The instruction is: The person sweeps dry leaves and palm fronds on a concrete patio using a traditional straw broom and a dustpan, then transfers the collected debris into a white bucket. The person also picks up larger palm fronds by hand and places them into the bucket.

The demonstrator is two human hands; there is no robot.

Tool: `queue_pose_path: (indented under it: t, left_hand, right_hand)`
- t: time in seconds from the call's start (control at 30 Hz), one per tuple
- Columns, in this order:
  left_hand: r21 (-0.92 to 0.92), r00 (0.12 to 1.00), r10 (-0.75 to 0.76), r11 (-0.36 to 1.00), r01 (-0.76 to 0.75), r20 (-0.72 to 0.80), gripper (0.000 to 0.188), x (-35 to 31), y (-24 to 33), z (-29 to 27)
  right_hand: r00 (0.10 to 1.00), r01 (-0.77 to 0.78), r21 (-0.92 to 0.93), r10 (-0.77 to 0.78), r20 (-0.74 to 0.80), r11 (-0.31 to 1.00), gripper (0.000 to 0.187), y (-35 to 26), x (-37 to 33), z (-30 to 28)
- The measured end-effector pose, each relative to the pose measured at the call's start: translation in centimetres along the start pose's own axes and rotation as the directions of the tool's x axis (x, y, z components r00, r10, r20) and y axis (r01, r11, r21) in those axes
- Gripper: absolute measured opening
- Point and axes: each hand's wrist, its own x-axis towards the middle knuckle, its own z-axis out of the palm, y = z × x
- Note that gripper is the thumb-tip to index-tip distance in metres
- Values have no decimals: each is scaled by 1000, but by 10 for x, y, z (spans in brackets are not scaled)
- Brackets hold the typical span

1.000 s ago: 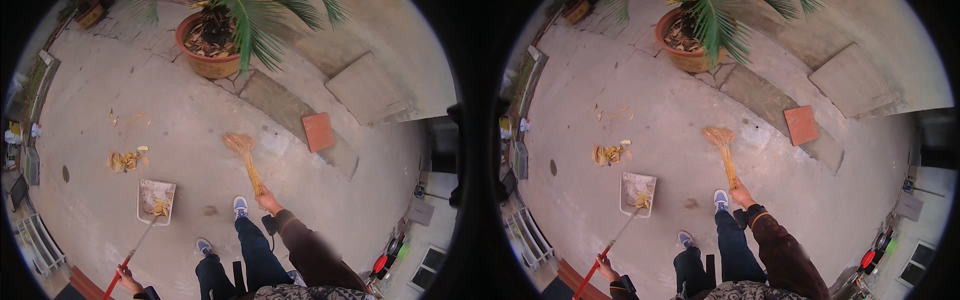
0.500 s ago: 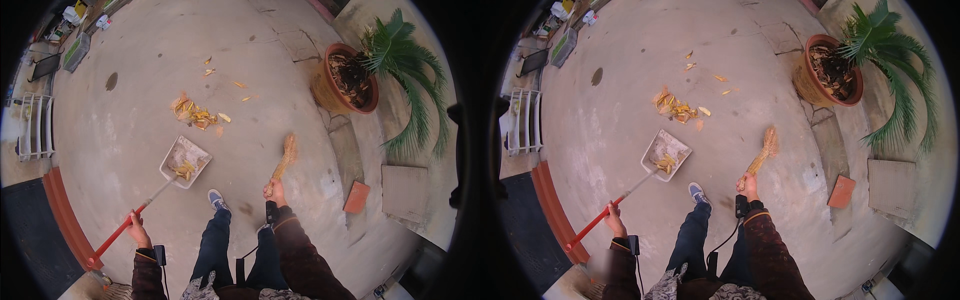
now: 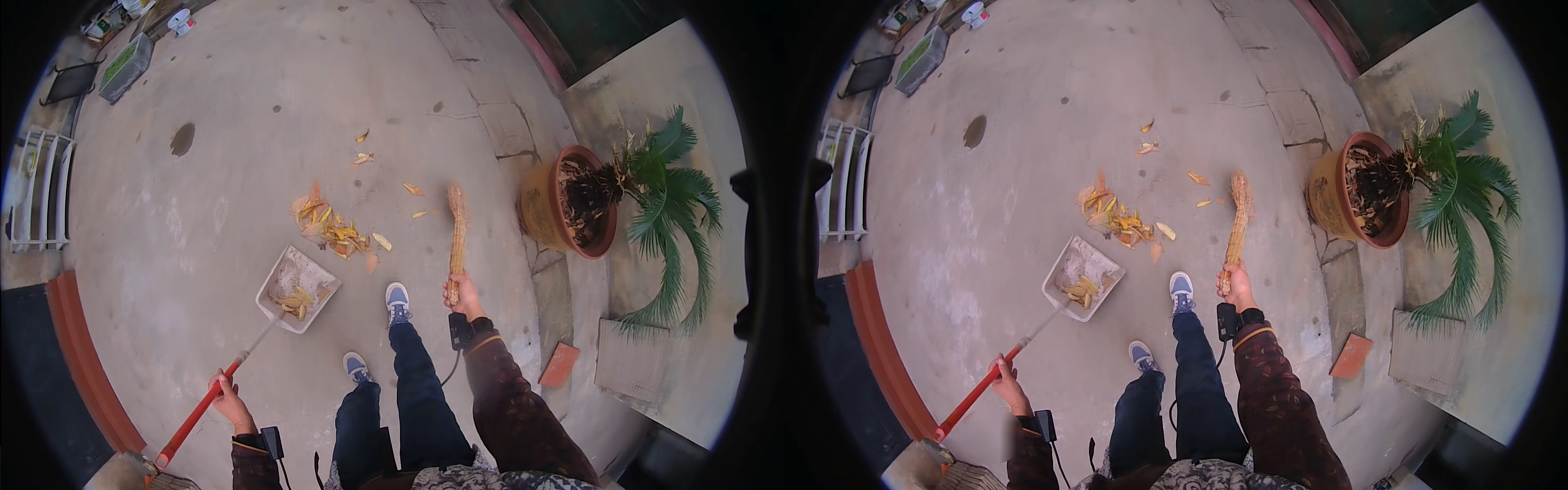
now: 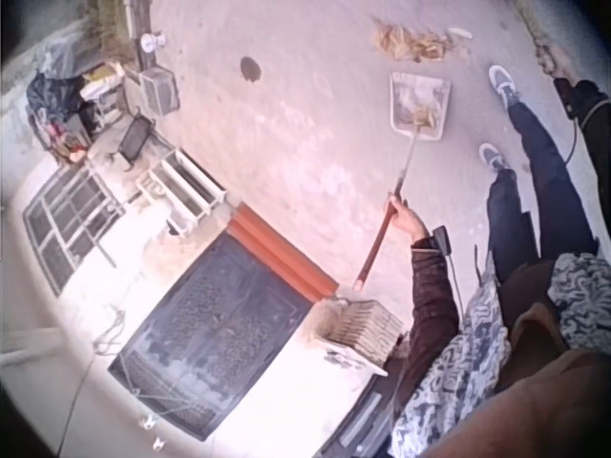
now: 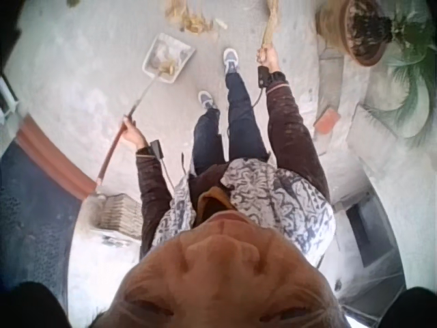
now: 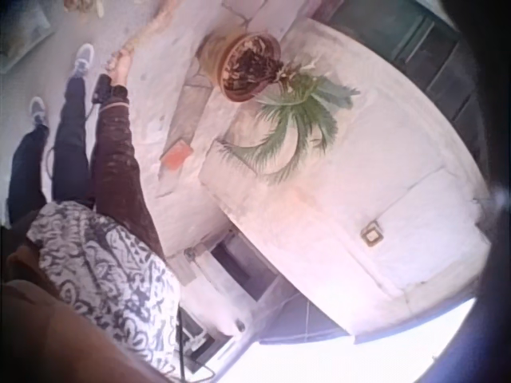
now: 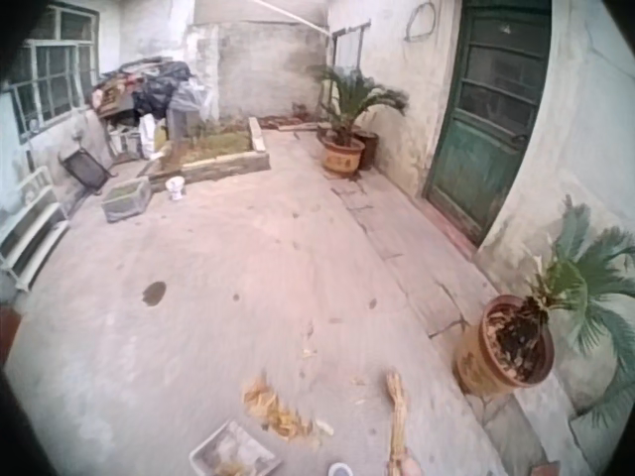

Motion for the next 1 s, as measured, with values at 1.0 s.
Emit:
queue_pose_path:
  t: [1.0]
  left_hand:
    - [75, 974, -159, 982, 173, -164, 27, -7, 36, 51]
  right_hand:
    - [995, 31, -990, 87, 44, 137, 81, -66, 74, 104]
